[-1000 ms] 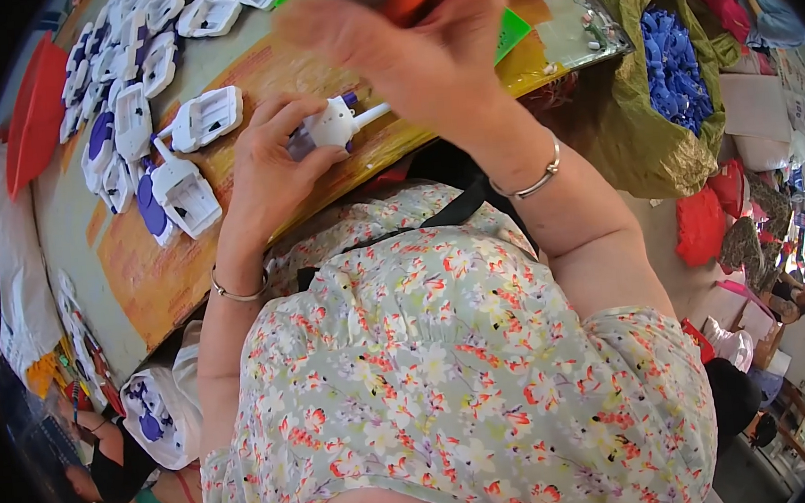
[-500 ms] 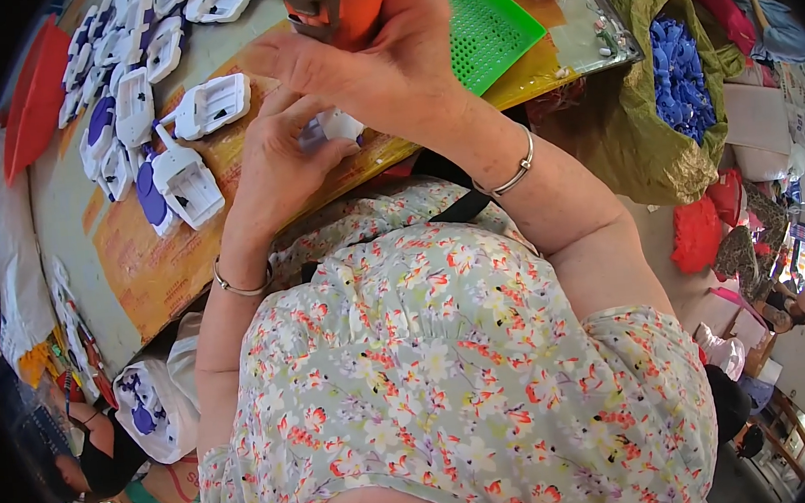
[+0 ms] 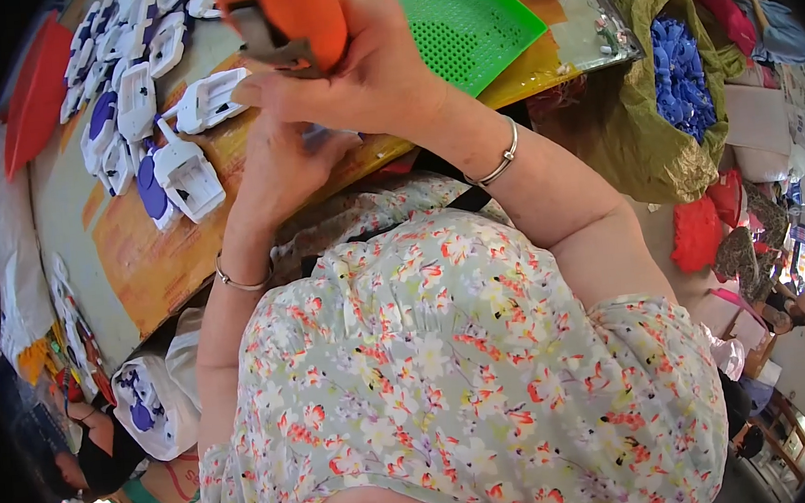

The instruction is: Assembling small plastic toy components and white shafts into housings using an electric screwdriver.

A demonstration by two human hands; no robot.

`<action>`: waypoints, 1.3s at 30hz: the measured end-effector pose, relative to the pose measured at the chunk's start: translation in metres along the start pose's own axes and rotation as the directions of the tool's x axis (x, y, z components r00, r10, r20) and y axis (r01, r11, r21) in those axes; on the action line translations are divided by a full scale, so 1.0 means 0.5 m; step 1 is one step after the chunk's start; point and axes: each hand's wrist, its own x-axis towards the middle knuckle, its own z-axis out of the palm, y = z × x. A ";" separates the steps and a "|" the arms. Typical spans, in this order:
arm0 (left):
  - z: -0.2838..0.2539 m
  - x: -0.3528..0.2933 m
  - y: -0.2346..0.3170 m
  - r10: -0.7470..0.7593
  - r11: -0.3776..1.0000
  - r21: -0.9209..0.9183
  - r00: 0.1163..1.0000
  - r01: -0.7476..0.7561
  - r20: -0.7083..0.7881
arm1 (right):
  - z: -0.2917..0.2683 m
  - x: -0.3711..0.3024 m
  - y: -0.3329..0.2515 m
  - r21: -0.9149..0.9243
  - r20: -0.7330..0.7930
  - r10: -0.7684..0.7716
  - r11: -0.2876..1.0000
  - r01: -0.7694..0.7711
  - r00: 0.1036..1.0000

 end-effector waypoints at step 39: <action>-0.075 0.021 0.071 -0.047 0.990 0.140 0.991 0.030 0.123 | -0.150 -0.034 -0.094 -0.130 -0.368 -0.026 0.991 -0.024 0.930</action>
